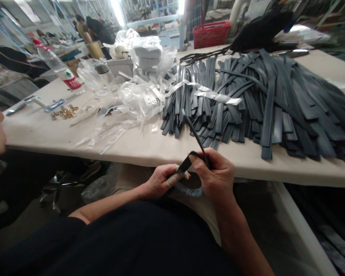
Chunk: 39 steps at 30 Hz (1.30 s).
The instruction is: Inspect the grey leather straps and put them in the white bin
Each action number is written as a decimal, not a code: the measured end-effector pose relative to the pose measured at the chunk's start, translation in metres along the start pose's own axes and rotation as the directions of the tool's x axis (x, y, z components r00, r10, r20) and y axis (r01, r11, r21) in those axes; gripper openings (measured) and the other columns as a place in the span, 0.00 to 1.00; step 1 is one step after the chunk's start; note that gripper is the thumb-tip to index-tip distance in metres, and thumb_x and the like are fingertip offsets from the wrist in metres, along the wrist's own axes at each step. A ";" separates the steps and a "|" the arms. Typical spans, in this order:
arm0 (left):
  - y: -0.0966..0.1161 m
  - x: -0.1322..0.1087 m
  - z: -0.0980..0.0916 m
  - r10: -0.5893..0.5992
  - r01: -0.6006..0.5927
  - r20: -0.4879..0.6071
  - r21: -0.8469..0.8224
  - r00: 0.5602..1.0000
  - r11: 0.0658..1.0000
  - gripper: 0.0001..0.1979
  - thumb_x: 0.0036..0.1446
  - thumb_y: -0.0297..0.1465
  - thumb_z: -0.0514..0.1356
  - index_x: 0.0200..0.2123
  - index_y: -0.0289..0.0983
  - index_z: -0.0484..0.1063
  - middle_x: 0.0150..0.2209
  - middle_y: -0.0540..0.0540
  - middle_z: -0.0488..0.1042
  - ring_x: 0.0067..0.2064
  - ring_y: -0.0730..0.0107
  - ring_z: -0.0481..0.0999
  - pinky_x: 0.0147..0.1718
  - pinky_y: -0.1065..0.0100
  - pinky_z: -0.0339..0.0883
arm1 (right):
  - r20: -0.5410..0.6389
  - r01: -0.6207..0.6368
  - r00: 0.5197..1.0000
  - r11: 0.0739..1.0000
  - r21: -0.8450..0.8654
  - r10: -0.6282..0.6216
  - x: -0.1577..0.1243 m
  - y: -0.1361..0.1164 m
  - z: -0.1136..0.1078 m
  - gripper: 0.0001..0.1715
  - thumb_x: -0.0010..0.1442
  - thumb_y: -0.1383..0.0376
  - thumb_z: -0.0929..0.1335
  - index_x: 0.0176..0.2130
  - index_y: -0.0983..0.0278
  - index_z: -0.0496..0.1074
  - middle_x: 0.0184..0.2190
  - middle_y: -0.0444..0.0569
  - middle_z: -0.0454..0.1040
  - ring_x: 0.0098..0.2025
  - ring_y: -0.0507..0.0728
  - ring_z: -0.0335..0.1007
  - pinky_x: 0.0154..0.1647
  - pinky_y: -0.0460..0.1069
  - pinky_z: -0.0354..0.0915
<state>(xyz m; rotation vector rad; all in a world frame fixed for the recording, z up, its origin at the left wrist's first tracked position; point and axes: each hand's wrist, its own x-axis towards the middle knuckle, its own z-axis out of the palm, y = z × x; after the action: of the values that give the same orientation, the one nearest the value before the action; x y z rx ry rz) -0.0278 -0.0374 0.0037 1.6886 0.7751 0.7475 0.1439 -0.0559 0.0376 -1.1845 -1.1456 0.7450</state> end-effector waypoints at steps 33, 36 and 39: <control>-0.017 0.035 -0.033 -0.400 0.063 -0.377 -0.657 0.836 0.751 0.21 0.43 0.42 0.74 0.38 0.36 0.80 0.33 0.47 0.82 0.35 0.71 0.80 0.36 0.72 0.73 | -0.678 -0.248 0.734 0.946 -0.211 0.042 -0.078 0.041 -0.198 0.29 0.60 0.42 0.68 0.34 0.65 0.80 0.22 0.44 0.74 0.21 0.50 0.65 0.23 0.46 0.63; -0.015 0.046 -0.010 -0.409 0.194 -0.222 -0.624 0.885 0.757 0.23 0.40 0.42 0.75 0.38 0.35 0.80 0.31 0.47 0.81 0.32 0.71 0.79 0.34 0.72 0.74 | -0.781 -0.341 0.618 0.927 -0.157 0.095 -0.119 0.035 -0.228 0.31 0.56 0.41 0.69 0.34 0.66 0.79 0.20 0.45 0.72 0.19 0.51 0.63 0.20 0.46 0.61; -0.003 0.069 0.030 -0.391 0.305 -0.027 -0.578 0.920 0.757 0.25 0.38 0.43 0.75 0.37 0.33 0.80 0.29 0.47 0.81 0.30 0.72 0.78 0.33 0.73 0.73 | -0.897 -0.359 0.439 0.925 -0.123 0.051 -0.156 0.019 -0.257 0.29 0.53 0.42 0.70 0.33 0.66 0.78 0.24 0.47 0.74 0.18 0.51 0.63 0.16 0.47 0.59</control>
<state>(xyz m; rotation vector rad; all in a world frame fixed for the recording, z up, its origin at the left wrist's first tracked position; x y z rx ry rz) 0.0365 0.0015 0.0006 0.9201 0.8387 0.7466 0.3437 -0.2743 -0.0178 -1.7004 -0.1869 0.0148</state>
